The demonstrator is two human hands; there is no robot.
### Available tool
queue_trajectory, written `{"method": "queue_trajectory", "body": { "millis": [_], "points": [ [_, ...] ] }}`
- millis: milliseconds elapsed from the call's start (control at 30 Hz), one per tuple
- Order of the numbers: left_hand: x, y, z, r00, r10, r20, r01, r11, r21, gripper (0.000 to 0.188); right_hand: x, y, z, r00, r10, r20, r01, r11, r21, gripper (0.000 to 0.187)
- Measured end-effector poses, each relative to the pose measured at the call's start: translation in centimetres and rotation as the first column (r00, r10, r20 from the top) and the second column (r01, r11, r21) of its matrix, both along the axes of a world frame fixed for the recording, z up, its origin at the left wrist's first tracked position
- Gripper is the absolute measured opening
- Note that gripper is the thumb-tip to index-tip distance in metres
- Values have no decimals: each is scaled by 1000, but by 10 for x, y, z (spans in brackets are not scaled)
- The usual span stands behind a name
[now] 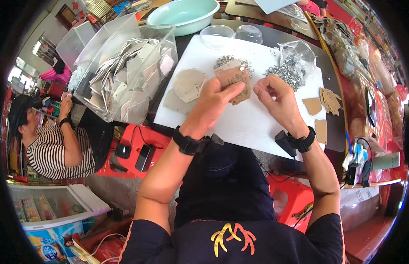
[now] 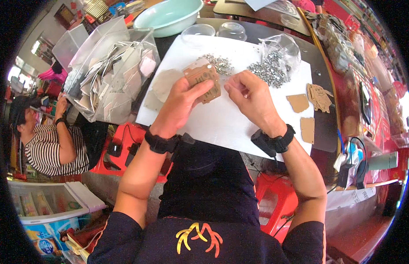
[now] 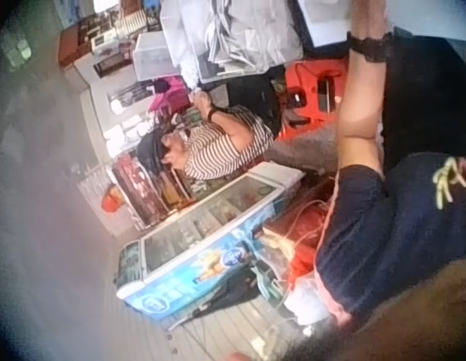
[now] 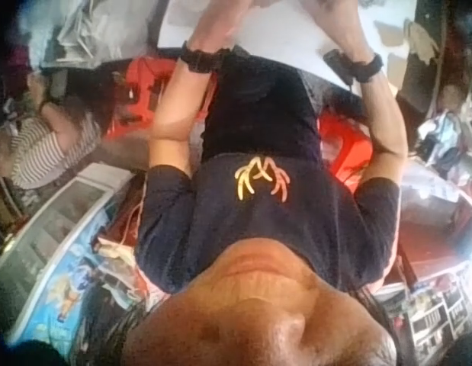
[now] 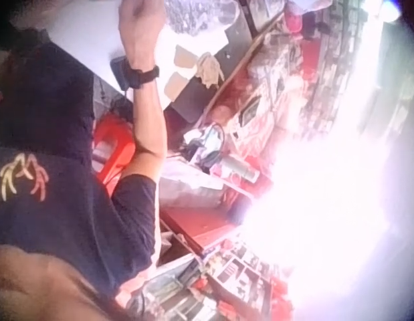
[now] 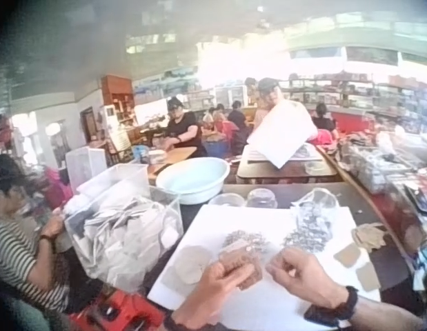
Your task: Manually attaching metal rivets or studs to leather shoe tags.
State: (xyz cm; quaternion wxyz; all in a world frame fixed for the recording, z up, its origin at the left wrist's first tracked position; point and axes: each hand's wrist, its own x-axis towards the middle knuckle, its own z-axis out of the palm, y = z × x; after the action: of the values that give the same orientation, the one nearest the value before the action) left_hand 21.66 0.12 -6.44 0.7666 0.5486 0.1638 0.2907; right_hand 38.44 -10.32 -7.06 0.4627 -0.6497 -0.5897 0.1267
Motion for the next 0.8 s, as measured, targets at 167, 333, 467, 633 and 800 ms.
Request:
{"method": "queue_trajectory", "body": {
  "millis": [167, 333, 467, 633, 800],
  "points": [
    [-6, -11, 2, 999, 5, 41, -3, 998, -62, 31, -11, -9, 7, 887, 13, -461, -25, 999, -20, 10],
    [-3, -17, -3, 996, 79, 47, -79, 997, 2, 26, -16, -15, 10, 882, 78, -465, -51, 996, 71, 10],
    [0, -23, -6, 992, 120, 35, -123, 988, 93, 24, -18, -14, 8, 938, 90, -334, -34, 985, 169, 9],
    [2, -29, -11, 986, 167, 22, -169, 971, 170, 29, -22, -13, 13, 998, 16, -66, -3, 981, 192, 7],
    [5, -32, -13, 977, 211, 13, -211, 963, 166, 27, -23, -12, 9, 999, -24, 22, 18, 973, 228, 9]
  ]
}}
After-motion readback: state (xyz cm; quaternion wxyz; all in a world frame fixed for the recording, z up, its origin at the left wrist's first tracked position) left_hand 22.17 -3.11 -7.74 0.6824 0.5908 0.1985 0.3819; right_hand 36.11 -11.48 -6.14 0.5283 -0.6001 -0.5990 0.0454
